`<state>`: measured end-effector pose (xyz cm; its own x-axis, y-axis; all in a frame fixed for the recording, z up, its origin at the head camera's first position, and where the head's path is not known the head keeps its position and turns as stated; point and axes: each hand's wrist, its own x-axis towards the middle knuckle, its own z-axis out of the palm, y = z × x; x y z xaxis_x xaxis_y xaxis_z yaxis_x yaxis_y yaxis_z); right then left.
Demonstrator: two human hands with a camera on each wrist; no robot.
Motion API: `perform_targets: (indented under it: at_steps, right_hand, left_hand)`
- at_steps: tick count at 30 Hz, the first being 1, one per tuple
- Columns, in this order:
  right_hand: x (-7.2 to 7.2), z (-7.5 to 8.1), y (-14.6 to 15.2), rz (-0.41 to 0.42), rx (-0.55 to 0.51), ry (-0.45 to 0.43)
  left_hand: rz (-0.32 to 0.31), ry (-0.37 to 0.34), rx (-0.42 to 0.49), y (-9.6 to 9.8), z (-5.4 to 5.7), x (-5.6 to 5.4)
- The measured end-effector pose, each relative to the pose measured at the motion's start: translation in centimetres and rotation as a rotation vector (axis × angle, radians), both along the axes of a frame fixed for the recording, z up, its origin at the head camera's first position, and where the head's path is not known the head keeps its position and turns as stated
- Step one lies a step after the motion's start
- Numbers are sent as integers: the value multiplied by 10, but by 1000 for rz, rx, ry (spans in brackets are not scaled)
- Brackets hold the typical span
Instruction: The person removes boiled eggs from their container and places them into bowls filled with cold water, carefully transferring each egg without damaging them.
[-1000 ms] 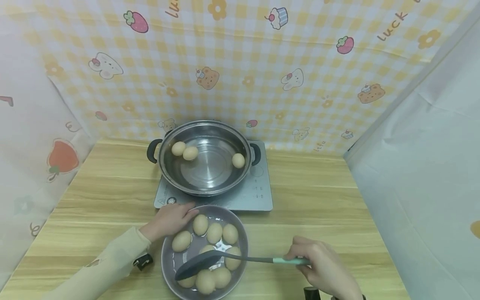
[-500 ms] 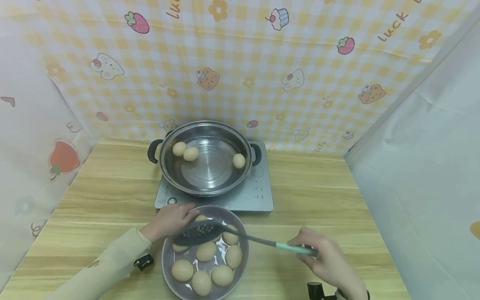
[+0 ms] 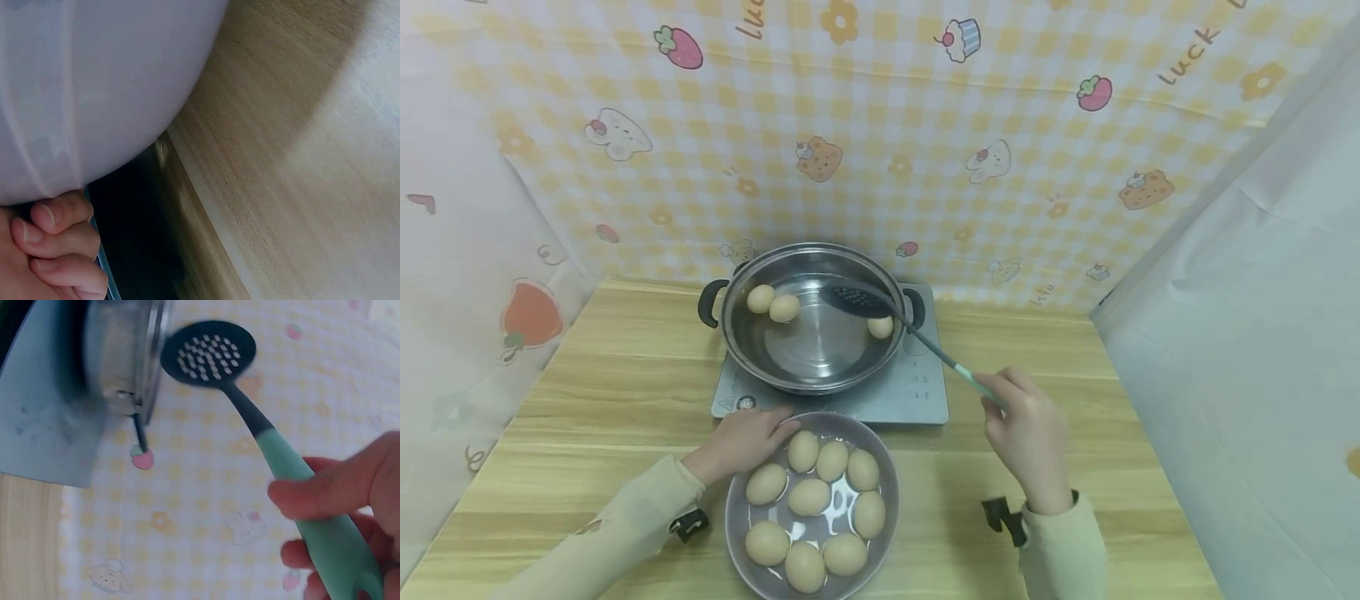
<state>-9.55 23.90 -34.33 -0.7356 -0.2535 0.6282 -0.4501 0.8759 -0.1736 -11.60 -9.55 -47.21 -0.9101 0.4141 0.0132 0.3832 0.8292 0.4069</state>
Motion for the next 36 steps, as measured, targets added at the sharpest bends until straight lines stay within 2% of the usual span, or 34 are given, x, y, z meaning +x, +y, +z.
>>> perform_targets:
  at_steps: [2, 6, 13, 16, 22, 36]
  right_hand:
    - [-9, -3, -6, -38, 44, 57]
    - [-23, -7, -17, -57, 121, 158]
    - [-33, -5, -30, -63, 203, 309]
    - [-32, -4, -31, -77, 240, 307]
    - [-25, -1, -29, -83, 334, 238]
    - [-4, 13, -34, -19, 297, 181]
  left_hand:
    - [2, 1, -1, 1, -1, 0]
    - [6, 5, -6, 0, -1, 0]
    - [-3, 14, 1, 0, -2, -1]
    - [-6, 14, 0, 0, -2, -1]
    - [-3, -2, 2, 0, -3, -1]
    - [-5, -11, -1, -1, -3, -1]
